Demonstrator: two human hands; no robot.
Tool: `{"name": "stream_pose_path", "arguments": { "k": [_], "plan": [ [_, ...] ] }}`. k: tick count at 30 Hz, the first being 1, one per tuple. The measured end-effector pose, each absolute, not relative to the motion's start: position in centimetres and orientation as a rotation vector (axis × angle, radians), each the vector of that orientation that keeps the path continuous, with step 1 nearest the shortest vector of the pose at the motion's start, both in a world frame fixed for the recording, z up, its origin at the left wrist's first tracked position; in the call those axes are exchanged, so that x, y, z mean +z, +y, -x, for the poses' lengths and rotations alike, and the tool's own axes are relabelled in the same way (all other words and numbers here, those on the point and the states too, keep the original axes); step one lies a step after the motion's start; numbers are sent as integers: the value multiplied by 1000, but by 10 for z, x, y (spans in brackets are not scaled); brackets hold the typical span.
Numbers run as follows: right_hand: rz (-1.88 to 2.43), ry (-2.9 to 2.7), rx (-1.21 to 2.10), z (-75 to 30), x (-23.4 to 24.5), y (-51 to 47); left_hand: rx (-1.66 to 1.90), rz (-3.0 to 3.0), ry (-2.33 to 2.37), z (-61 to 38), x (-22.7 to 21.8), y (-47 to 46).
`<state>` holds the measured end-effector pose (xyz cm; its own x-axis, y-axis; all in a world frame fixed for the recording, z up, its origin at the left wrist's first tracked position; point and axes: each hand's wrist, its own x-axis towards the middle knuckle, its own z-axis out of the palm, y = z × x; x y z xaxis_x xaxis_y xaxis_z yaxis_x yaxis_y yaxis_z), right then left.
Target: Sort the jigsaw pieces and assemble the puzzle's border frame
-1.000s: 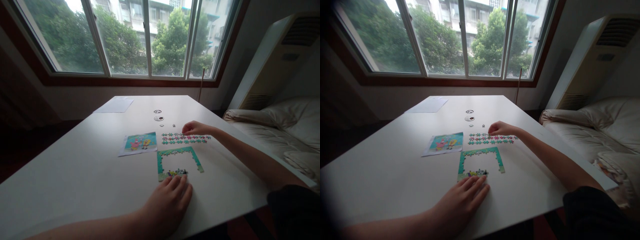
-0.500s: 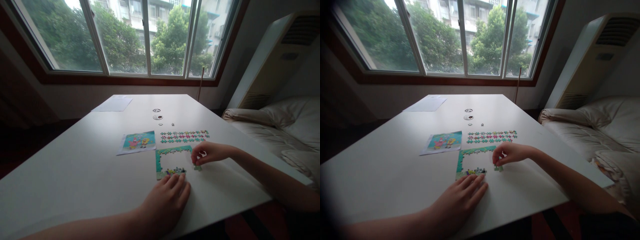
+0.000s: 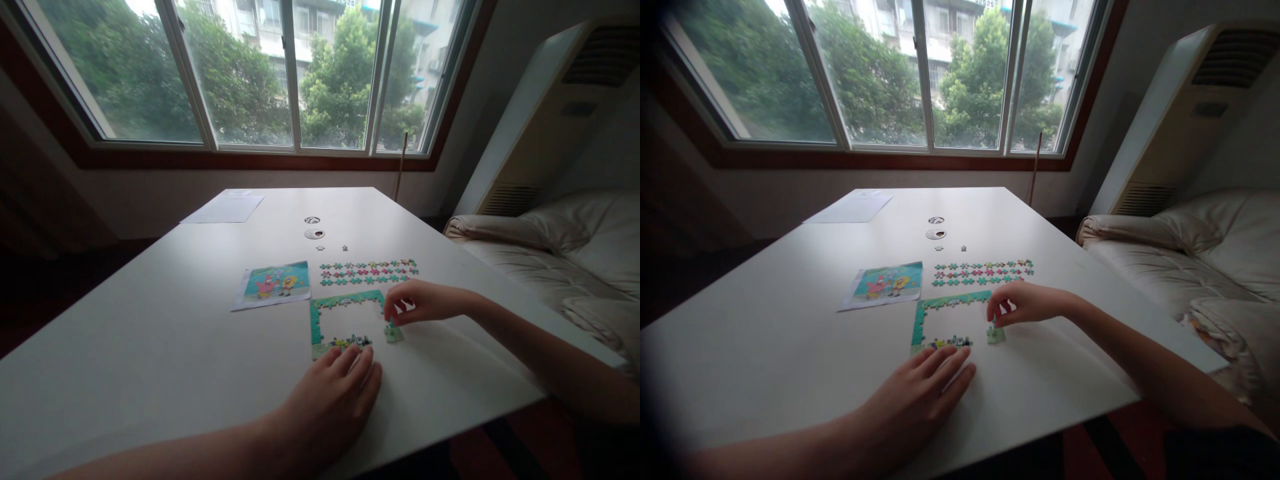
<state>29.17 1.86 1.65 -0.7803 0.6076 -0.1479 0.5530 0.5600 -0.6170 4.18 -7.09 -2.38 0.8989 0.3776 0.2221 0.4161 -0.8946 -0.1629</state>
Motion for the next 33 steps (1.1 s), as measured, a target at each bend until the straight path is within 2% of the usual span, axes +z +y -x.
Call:
{"name": "stream_pose_path", "arguments": {
  "k": [7, 11, 33],
  "plan": [
    [1117, -2691, 942, -305, 14, 11, -241, 2968, -728, -54, -22, -55],
    [1183, -2599, 1008, -306, 3, 2, -243, 3061, -712, -59, -20, -45],
    [1204, -2552, 1009, -297, -7, -1, -244, 3111, -737, -67, -25, -42]
  ]
}}
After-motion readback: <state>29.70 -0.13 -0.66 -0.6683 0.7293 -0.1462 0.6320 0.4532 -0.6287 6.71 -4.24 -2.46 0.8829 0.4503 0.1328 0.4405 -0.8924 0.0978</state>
